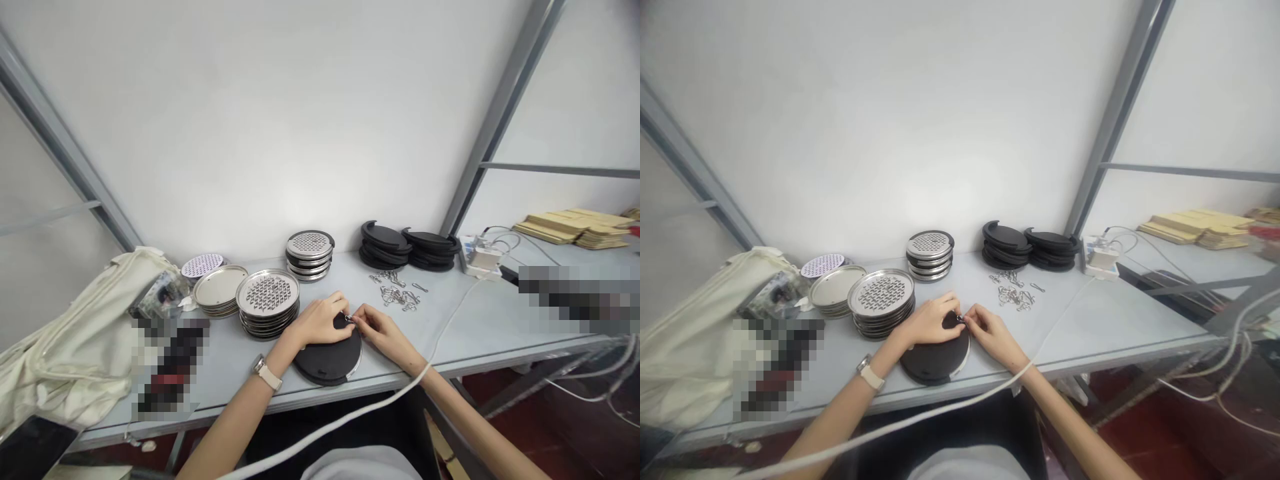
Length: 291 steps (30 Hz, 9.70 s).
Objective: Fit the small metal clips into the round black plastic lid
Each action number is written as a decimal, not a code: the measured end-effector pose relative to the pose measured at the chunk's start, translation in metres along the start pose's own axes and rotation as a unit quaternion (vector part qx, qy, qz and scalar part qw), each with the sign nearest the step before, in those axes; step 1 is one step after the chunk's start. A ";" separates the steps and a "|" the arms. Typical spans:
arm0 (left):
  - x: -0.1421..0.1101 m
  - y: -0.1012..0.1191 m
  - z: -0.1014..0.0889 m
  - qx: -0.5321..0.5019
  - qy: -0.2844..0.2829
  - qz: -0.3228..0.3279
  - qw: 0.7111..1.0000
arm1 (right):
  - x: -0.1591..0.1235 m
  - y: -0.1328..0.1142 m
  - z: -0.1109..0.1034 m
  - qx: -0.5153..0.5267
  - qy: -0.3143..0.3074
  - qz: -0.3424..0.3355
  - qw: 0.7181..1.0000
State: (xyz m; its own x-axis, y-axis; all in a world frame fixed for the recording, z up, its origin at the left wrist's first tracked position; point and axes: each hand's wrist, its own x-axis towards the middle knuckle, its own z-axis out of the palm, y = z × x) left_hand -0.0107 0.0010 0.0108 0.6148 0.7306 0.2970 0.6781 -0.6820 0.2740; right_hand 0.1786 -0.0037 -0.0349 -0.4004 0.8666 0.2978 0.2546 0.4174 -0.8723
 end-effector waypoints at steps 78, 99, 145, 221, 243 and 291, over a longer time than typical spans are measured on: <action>-0.002 0.007 0.001 0.115 -0.001 0.026 0.993 | -0.004 -0.006 0.001 -0.001 -0.012 -0.001 1.000; -0.001 0.006 0.000 0.089 -0.008 0.037 0.995 | -0.004 -0.004 0.001 -0.009 -0.008 -0.008 1.000; -0.001 0.007 0.000 0.096 0.008 0.019 0.995 | -0.003 -0.004 0.001 0.005 -0.011 -0.012 1.000; 0.000 0.007 0.001 0.078 -0.035 0.024 0.996 | -0.004 -0.007 0.000 -0.012 -0.003 -0.012 1.000; 0.002 0.000 0.007 -0.018 0.013 0.018 1.000 | -0.002 -0.001 0.000 -0.005 0.032 -0.015 0.999; 0.003 0.002 0.005 -0.067 0.006 0.000 0.998 | -0.004 -0.007 0.000 -0.056 0.012 -0.016 0.998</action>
State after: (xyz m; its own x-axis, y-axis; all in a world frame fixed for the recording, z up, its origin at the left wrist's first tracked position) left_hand -0.0054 0.0016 0.0078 0.6092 0.7309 0.3077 0.6183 -0.6807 0.3929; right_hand 0.1782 -0.0098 -0.0300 -0.3897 0.8581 0.3343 0.3403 0.4715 -0.8136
